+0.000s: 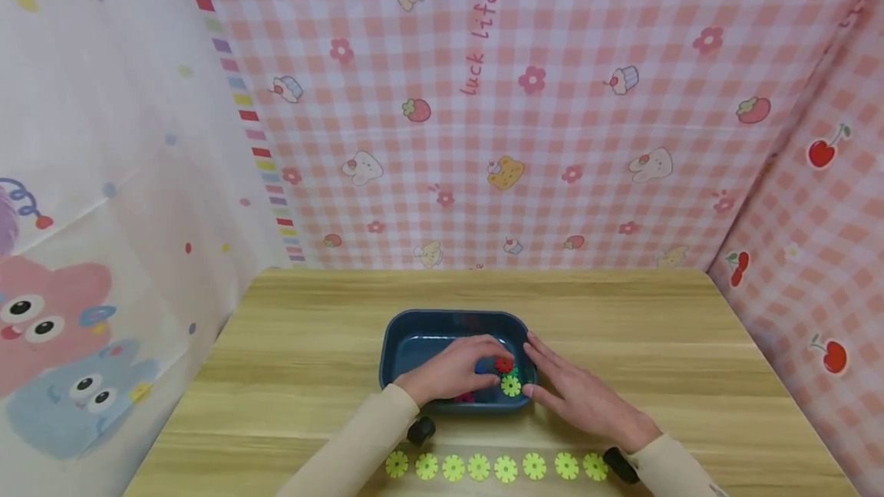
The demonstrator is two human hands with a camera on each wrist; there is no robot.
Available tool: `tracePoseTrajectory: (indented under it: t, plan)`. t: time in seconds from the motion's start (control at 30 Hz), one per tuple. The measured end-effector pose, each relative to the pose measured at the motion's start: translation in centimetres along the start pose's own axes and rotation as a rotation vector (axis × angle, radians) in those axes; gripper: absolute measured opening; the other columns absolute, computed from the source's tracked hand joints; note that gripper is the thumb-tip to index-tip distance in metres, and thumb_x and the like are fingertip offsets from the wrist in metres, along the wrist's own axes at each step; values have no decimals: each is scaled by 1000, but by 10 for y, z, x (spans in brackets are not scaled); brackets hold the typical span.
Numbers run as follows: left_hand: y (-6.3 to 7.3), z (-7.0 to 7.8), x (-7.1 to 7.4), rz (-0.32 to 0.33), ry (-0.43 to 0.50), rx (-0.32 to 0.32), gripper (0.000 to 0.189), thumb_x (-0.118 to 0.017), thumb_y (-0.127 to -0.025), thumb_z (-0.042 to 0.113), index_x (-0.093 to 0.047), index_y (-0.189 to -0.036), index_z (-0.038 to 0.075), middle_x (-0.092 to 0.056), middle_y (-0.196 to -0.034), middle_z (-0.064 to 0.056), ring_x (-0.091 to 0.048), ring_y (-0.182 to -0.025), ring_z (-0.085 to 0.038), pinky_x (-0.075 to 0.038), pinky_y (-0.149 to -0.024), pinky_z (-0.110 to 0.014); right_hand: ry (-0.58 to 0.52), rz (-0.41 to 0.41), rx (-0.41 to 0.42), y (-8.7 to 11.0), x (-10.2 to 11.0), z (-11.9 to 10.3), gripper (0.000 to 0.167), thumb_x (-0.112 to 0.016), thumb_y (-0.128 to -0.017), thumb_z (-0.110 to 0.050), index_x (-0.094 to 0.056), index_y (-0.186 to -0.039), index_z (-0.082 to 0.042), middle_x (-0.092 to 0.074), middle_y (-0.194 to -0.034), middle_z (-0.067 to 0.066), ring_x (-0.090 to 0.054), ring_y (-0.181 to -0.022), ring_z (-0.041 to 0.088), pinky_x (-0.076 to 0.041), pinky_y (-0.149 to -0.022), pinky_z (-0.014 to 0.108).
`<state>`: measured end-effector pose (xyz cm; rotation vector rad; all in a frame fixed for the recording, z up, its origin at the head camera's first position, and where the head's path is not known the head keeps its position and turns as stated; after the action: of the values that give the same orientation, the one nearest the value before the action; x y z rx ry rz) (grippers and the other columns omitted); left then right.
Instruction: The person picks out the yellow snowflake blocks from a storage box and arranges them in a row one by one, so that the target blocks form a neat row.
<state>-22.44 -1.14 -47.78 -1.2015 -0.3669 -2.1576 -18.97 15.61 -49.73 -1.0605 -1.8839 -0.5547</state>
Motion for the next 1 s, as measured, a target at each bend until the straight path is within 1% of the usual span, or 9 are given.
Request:
tracePoseTrajectory:
  t: [0.17, 0.3, 0.43, 0.5, 0.63, 0.73, 0.83, 1.0]
  plan:
    - [-12, -6, -12, -71, -40, 13, 37, -76, -96, 15, -70, -133, 10, -66, -130, 1, -60, -120, -7, -46, -107, -26, 5, -2, 12, 1, 0, -4, 71, -53, -107, -48, -34, -162, -6, -20, -172, 8, -47, -142, 36, -46, -108, 57]
    - [-19, -10, -23, -130, -88, 1, 35, -77, -95, 14, -72, -130, 10, -67, -130, 1, -59, -123, -7, -43, -110, -24, 16, 8, 17, 2, 1, -6, 74, -50, -107, -53, -35, -162, -6, -21, -172, 8, -49, -141, 36, -47, -107, 56]
    - [-24, -11, -31, -170, -137, 3, 37, -78, -94, 18, -73, -130, 14, -67, -133, 4, -55, -130, -8, -38, -116, -29, 29, 18, 16, 2, 1, -6, 74, -49, -107, -54, -35, -161, -6, -22, -171, 8, -51, -139, 35, -48, -106, 56]
    - [-26, -11, -33, -177, -154, 2, 38, -80, -93, 19, -73, -130, 15, -66, -133, 5, -55, -129, -9, -38, -116, -29, 33, 21, 13, 2, 1, -6, 73, -51, -107, -52, -36, -161, -6, -23, -171, 8, -51, -139, 35, -48, -106, 56]
    - [-27, -8, -35, -177, -198, -22, 37, -83, -91, 21, -75, -127, 14, -65, -126, 3, -56, -120, -9, -41, -109, -24, 36, 19, 10, 2, 0, -6, 72, -52, -107, -49, -36, -161, -5, -22, -171, 9, -50, -140, 35, -48, -106, 55]
    - [-27, -6, -36, -168, -238, -49, 35, -84, -90, 22, -77, -124, 15, -63, -121, 2, -57, -113, -9, -43, -104, -20, 39, 16, 10, 2, 0, -6, 73, -49, -107, -53, -35, -161, -5, -21, -171, 9, -50, -140, 35, -49, -106, 54]
    - [-26, -6, -38, -160, -260, -63, 32, -84, -90, 22, -79, -121, 16, -62, -119, 3, -56, -111, -8, -43, -103, -19, 30, 14, 8, 2, 0, -7, 75, -47, -107, -55, -34, -162, -5, -20, -172, 9, -50, -140, 35, -48, -106, 54]
    - [-25, -8, -39, -154, -260, -59, 29, -82, -91, 23, -79, -119, 16, -61, -119, 4, -55, -110, -7, -43, -103, -19, 18, 11, -4, 3, 2, -7, 76, -48, -106, -56, -34, -162, -6, -20, -172, 9, -49, -140, 36, -47, -107, 55]
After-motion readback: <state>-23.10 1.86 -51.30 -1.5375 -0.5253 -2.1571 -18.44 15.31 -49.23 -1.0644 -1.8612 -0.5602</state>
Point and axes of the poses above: each hand's wrist, its own y-axis away from the middle knuckle, its own x-axis out of the back of the hand, z = x × y, the point moved 7 cm from there along -y, towards the middle knuckle
